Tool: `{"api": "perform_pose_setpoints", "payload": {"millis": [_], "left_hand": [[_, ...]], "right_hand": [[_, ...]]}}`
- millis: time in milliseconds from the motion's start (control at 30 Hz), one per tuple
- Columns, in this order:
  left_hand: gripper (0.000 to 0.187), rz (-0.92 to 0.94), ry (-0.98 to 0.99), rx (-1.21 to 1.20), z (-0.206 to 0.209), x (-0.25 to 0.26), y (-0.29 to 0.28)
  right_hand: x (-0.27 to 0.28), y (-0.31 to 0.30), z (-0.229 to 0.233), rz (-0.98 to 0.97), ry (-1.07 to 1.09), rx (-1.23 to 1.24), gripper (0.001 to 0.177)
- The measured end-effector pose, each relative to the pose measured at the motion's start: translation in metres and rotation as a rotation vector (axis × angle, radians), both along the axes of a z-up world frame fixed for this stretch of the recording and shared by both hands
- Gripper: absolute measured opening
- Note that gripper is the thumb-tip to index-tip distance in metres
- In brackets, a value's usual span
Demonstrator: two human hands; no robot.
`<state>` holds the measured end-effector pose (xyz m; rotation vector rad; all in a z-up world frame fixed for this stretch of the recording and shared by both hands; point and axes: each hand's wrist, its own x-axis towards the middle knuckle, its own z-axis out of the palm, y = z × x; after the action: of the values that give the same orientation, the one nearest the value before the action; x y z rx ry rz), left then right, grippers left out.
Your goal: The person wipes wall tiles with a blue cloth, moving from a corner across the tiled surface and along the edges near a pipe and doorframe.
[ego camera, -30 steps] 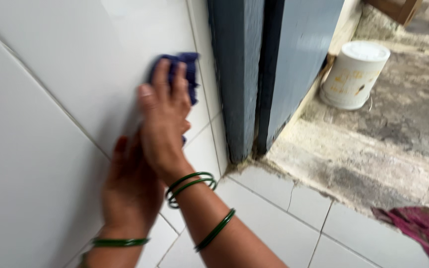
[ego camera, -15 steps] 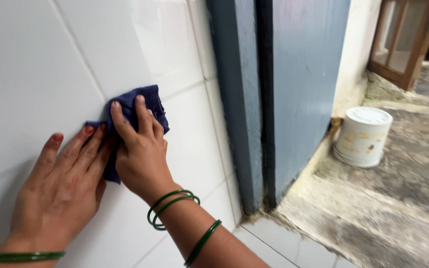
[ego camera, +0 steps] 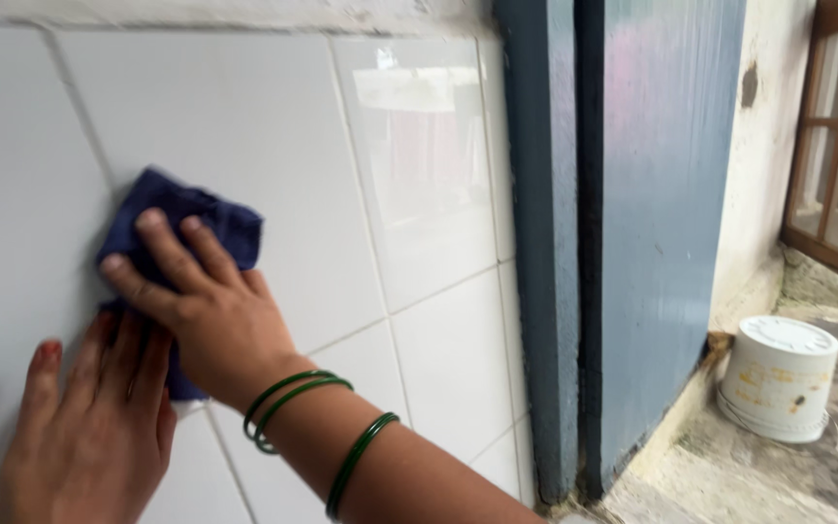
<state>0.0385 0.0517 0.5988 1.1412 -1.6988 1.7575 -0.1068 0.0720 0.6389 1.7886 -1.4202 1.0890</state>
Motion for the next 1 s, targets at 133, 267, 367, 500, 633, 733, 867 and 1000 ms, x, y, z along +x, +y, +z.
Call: {"api": "perform_pose_setpoints", "payload": {"millis": [133,267,367,500,633,733,867,1000], "left_hand": [[0.068,-0.082,0.183,0.044,-0.030,0.032,-0.014],[0.079,-0.348,0.391,0.095,-0.055,0.041,-0.020],[0.075,-0.268,0.379,0.299,-0.046,0.046,-0.006],[0.069,-0.132,0.315,0.538,-0.026,0.048,0.018],[0.068,-0.298,0.364,0.506,-0.004,0.051,0.021],[0.060,-0.363,0.346,0.451,0.027,0.051,0.017],[0.048,-0.569,0.286,0.316,0.075,0.055,0.030],[0.031,-0.300,0.427,0.881,0.115,0.069,0.037]], "right_hand": [[0.046,-0.004,0.004,-0.003,0.246,-0.076,0.065],[0.065,0.009,0.003,-0.062,0.412,0.003,0.086],[0.067,0.020,0.018,0.059,0.345,0.088,0.064],[0.068,0.027,0.030,0.010,0.235,0.303,0.061],[0.072,0.009,0.033,0.095,0.005,0.162,0.060],[0.085,-0.012,0.049,0.056,-0.085,0.085,0.066],[0.078,-0.025,0.085,0.065,-0.153,0.011,0.067],[0.066,-0.027,0.094,0.014,-0.037,-0.047,0.068]]}}
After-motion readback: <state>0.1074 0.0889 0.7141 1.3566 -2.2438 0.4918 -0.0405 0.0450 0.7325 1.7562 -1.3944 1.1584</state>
